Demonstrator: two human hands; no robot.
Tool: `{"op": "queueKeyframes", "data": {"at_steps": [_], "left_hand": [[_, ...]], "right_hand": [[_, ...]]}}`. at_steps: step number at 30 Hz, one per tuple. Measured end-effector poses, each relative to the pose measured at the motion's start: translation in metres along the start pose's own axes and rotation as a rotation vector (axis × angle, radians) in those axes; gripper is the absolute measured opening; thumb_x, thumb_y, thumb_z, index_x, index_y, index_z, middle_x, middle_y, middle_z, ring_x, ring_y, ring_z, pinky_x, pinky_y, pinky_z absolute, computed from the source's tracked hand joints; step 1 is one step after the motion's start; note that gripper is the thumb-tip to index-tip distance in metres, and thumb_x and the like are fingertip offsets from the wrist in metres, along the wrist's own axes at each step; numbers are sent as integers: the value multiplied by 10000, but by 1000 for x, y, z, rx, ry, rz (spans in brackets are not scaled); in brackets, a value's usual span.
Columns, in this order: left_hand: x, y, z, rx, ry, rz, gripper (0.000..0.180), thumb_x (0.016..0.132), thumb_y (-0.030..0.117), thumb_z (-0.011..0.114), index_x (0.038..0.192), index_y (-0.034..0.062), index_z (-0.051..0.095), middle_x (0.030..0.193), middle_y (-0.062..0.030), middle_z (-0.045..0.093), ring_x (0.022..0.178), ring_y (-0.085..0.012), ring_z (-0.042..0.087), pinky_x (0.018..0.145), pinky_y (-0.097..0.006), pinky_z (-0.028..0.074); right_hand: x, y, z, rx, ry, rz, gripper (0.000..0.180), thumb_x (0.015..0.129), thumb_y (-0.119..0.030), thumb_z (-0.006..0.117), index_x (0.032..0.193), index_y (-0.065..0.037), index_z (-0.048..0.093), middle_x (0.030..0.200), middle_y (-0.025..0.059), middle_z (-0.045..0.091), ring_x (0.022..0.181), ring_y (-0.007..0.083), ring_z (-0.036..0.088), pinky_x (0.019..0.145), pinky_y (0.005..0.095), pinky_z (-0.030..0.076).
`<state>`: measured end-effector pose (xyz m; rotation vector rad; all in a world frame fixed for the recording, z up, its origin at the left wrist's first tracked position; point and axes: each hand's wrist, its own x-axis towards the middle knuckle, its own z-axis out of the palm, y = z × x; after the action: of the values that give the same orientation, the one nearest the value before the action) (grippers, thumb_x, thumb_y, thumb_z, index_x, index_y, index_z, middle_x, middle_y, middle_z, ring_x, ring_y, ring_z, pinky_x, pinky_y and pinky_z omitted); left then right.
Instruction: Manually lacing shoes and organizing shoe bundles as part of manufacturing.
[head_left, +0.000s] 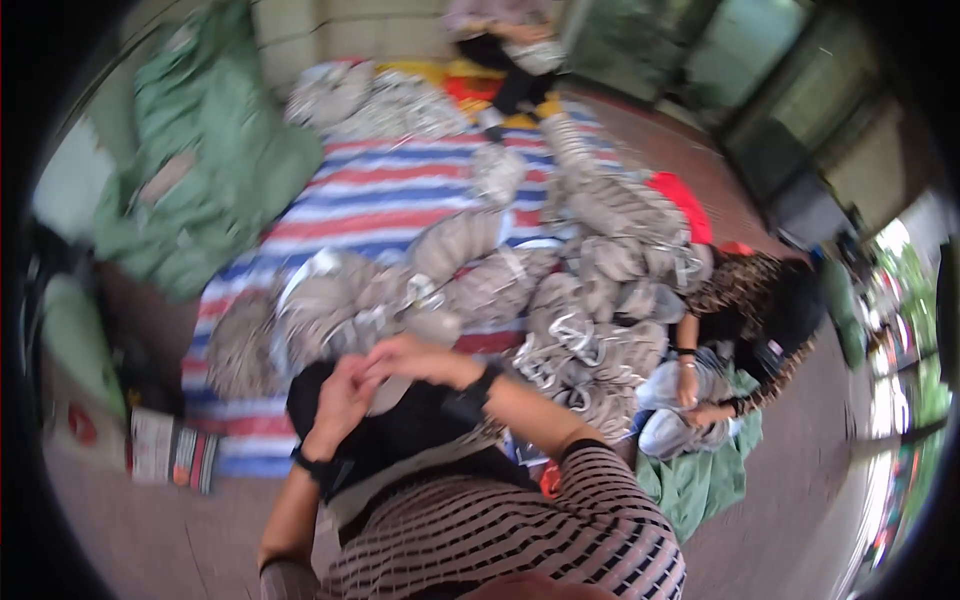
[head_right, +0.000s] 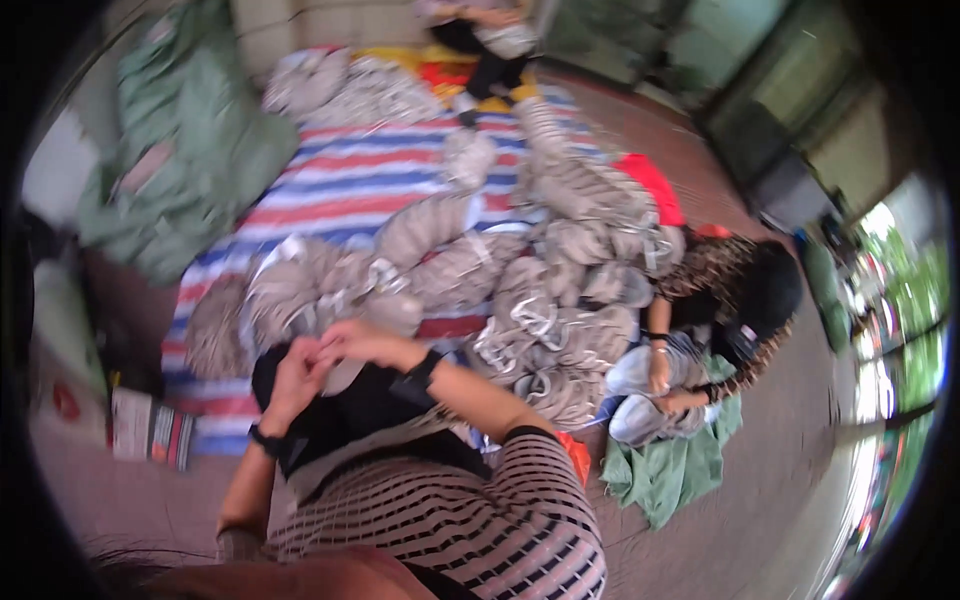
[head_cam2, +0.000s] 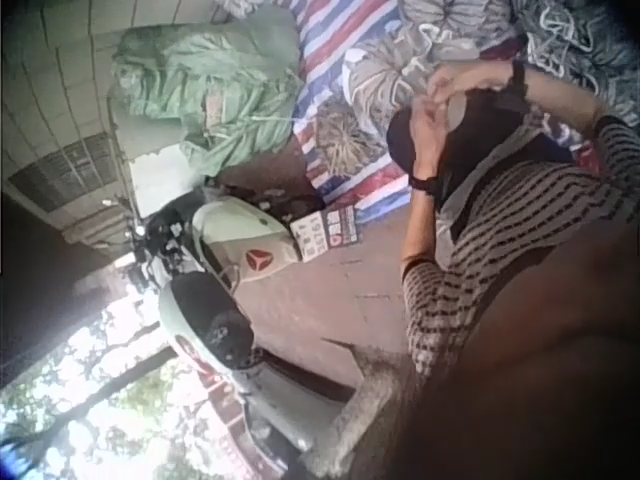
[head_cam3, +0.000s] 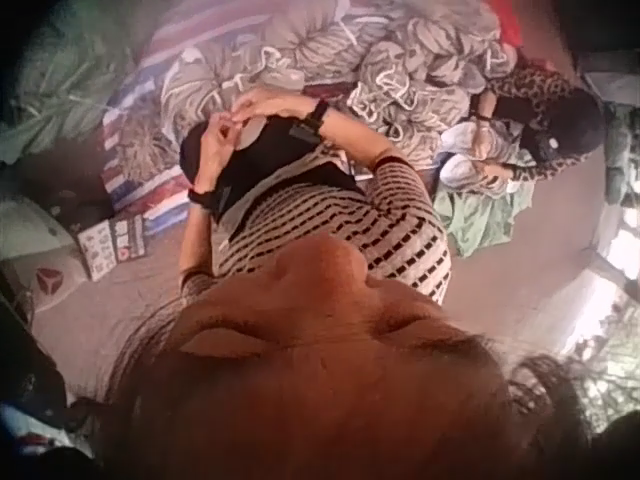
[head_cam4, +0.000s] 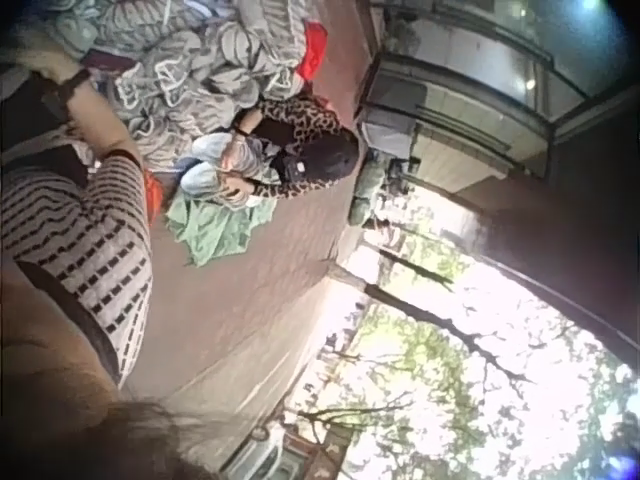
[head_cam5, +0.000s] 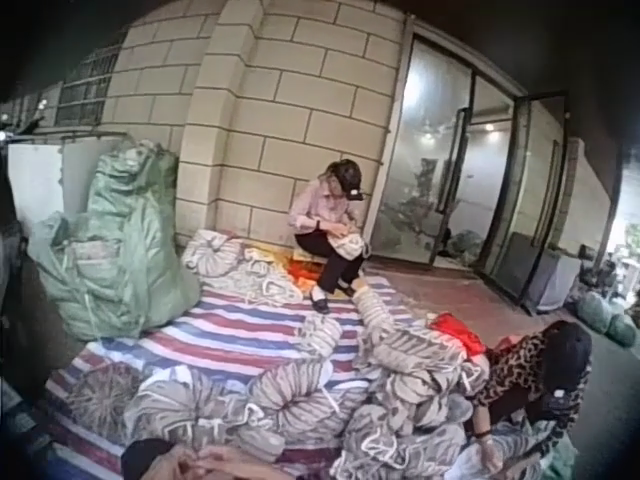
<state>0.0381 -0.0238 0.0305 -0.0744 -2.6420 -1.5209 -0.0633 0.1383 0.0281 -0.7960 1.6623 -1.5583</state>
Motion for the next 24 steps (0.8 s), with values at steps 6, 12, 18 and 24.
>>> {"op": "queueKeyframes", "data": {"at_steps": [6,12,18,24], "left_hand": [[-30,22,13,504,-91,162,676,580,9,638,1212,9,401,1142,-181,422,1076,-360,428,910,-414,410],[-20,28,23,745,-76,182,501,667,30,575,1142,-38,430,943,-161,524,826,-302,580,684,-361,498],[-59,53,11,891,-221,503,406,693,71,565,1062,-76,476,803,-117,544,714,-227,609,565,-319,507],[-61,51,28,872,-210,546,335,678,52,571,975,-85,496,762,-130,560,668,-220,620,549,-300,510]], "right_hand": [[0,4,-29,49,295,146,142,816,-130,643,909,-33,687,834,6,663,764,56,566,725,210,440],[26,23,-1,-211,359,-113,118,830,-77,612,903,2,659,800,18,656,744,77,588,685,228,465],[-23,6,16,-23,233,-58,101,829,-19,612,920,10,642,843,33,649,788,85,602,724,217,467],[-39,11,11,81,265,13,117,811,10,615,923,-6,645,802,44,666,735,78,606,677,199,470]]}}
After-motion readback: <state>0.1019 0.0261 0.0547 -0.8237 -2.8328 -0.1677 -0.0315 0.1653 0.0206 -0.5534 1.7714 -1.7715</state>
